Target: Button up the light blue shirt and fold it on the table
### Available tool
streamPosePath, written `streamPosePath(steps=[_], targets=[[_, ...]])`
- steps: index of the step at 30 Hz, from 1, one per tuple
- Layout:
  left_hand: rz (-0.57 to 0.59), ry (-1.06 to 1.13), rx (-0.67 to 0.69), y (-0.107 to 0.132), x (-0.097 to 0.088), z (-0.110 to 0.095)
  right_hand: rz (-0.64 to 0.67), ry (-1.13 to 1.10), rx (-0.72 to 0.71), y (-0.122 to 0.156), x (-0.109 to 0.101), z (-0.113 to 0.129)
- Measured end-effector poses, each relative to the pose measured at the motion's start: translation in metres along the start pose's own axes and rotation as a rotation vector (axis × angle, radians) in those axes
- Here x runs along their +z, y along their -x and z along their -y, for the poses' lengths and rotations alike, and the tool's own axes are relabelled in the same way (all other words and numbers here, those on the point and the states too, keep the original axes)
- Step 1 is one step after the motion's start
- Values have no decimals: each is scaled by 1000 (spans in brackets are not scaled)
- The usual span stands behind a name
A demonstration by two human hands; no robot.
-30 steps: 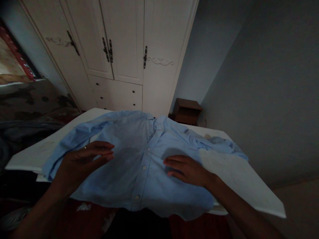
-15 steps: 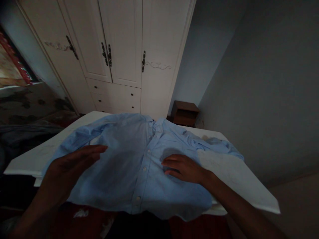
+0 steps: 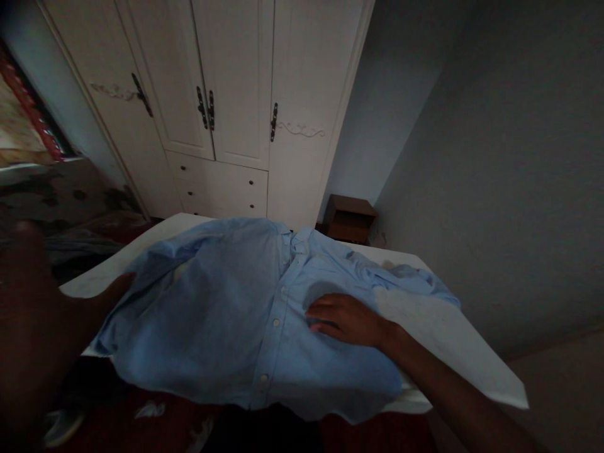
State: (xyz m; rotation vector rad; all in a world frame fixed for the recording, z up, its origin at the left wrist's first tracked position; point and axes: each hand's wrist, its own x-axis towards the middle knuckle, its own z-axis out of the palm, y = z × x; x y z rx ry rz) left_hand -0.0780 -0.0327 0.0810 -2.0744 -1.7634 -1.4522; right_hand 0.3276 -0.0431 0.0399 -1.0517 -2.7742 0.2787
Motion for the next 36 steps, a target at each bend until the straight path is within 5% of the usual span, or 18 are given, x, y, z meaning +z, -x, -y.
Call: streamPosePath(steps=[3, 9, 13, 17, 22, 30, 36], targets=[[-60, -233, -43, -15, 15, -23, -23, -1, -2, -4, -1, -4], [437, 164, 41, -41, 104, -55, -201, -54, 61, -24, -14, -29], [790, 49, 241, -54, 174, -71, -291, -29, 122, -51, -17, -62], [900, 19, 316, -64, 214, -73, -299, -46, 169, -77, -5, -92], [1002, 72, 423, -73, 232, -60, -144, -189, 66, -97, 6, -110], [1052, 195, 482, -75, 247, -43, 89, -673, 219, -102, -16, -139], [947, 320, 376, -65, 248, -37, -32, -344, -17, -106, -19, -121]])
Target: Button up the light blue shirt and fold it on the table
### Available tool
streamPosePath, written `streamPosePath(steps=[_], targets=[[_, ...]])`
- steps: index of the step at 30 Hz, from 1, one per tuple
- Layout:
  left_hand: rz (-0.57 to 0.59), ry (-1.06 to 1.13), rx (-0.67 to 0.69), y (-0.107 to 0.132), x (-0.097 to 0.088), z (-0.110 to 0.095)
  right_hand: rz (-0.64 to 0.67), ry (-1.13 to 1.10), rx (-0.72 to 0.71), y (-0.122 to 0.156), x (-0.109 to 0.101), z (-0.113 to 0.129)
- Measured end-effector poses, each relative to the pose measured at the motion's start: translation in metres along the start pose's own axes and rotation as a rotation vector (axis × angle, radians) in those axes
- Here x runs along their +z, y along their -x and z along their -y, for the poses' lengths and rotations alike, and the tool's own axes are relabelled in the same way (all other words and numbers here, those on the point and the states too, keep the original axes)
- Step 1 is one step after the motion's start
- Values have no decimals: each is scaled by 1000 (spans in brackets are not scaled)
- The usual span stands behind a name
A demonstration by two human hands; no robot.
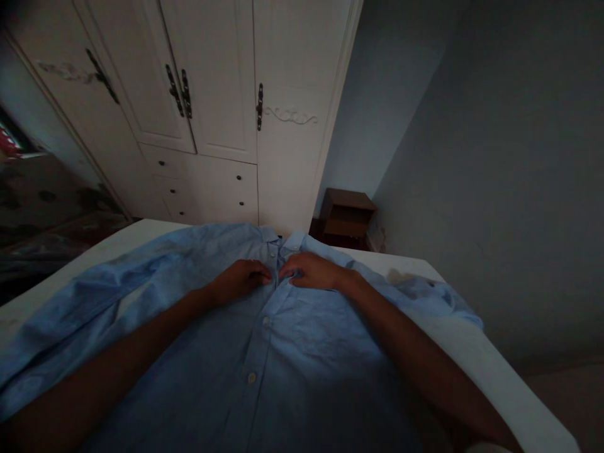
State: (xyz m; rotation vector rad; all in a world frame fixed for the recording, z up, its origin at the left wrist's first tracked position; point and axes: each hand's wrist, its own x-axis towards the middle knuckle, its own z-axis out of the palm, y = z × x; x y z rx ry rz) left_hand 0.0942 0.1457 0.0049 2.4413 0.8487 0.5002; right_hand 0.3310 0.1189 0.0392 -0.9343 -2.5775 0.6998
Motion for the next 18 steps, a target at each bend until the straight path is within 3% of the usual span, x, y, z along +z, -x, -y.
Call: streamPosePath(steps=[3, 11, 18], targets=[[-50, 106, -9, 3, 1, -3, -68, 107, -107, 0, 6, 4], [-237, 209, 87, 6, 6, -10, -260, 243, -145, -3, 30, 3], [-278, 331, -34, 8, 10, -12, -439, 284, -198, -3, 52, -2]])
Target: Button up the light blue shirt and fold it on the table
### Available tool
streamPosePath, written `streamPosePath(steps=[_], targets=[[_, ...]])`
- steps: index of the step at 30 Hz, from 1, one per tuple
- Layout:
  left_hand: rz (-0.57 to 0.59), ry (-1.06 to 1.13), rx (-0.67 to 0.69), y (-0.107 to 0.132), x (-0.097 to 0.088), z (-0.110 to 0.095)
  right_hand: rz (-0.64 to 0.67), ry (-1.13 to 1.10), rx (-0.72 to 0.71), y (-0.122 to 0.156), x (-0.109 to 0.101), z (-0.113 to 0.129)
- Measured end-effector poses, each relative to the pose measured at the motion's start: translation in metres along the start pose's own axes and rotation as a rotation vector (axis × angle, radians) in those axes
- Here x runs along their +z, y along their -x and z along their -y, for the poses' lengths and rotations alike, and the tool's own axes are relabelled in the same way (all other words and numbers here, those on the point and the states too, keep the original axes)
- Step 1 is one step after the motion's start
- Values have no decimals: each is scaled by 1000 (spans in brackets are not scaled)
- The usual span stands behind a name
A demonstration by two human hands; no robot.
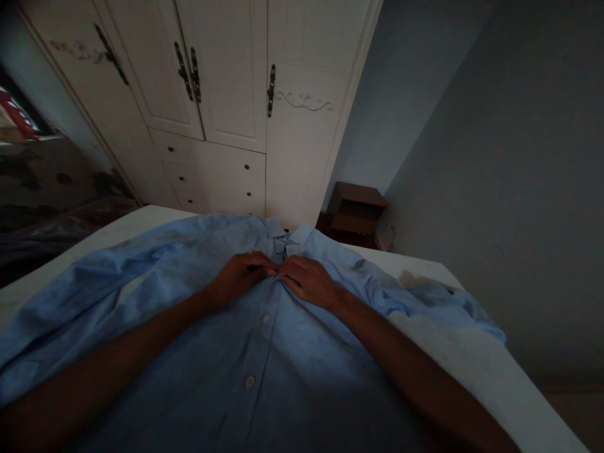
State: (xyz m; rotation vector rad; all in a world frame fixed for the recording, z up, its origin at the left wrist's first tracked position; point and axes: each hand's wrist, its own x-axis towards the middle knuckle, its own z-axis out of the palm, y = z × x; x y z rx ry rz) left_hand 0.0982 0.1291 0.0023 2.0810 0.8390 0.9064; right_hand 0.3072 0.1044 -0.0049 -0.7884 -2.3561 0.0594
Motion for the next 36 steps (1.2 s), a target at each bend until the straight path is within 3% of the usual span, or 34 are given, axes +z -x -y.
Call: streamPosePath(steps=[8, 12, 20, 26, 31, 36], targets=[[-34, 43, 48, 0, 2, 0, -190, 180, -150, 1, 4, 1], [-67, 80, 5, 2, 4, -1, -274, 310, -222, 1, 3, 3], [-11, 178, -83, 2, -3, -3, -240, 455, -317, 1, -2, 4], [14, 133, -45, 4, -9, -9, -222, 446, -348, 1, -5, 4], [-4, 78, -8, 6, -9, -15, -239, 453, -334, 5, -4, 3], [47, 195, -28, 5, -12, -15, -215, 420, -270, 9, 0, 0]])
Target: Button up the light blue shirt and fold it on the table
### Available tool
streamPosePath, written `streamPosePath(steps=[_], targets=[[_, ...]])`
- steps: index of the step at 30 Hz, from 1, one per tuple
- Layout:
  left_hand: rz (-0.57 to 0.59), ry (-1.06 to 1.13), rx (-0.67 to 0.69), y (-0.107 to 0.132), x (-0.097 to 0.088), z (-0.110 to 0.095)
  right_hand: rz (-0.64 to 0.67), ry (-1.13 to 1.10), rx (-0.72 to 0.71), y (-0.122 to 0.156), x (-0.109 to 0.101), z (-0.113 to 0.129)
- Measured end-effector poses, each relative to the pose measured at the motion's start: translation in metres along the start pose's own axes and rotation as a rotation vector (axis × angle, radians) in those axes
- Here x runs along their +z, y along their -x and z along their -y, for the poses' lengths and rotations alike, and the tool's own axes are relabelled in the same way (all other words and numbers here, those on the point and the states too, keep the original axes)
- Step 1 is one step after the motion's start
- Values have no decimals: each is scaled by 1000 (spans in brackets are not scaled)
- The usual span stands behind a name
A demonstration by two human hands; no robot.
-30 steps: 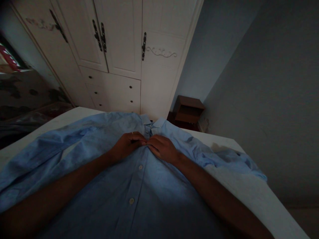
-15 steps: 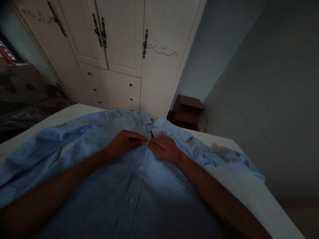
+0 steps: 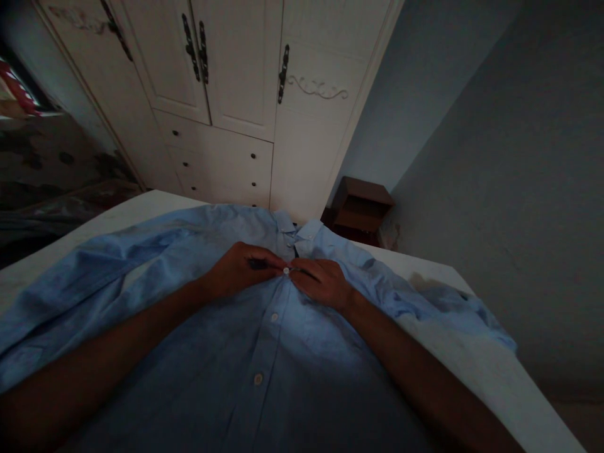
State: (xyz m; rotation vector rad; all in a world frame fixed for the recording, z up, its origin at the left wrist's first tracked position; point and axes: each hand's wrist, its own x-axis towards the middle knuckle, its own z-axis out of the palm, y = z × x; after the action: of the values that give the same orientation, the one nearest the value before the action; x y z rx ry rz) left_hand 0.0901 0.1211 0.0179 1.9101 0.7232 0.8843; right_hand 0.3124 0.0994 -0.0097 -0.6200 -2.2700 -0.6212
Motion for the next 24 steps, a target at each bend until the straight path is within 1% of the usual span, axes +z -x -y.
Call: streamPosePath(steps=[5, 10, 13, 17, 21, 24], targets=[[24, 17, -29, 1, -2, -1, -28, -41, -20, 2, 3, 0], [56, -25, -62, 3, 0, -9, 29, -56, -9, 1, 0, 0], [11, -139, -46, 3, 4, -9, 20, -56, -11, 2, 0, -1], [-51, -273, -12, 3, 11, -3, 3, -92, -2, 3, 2, -1], [-95, -318, 10, 4, 17, -2, 1, -138, 50, 4, 3, -1], [-108, -417, 23, 5, 20, -1, 8, -169, 90, 3, 1, 0]])
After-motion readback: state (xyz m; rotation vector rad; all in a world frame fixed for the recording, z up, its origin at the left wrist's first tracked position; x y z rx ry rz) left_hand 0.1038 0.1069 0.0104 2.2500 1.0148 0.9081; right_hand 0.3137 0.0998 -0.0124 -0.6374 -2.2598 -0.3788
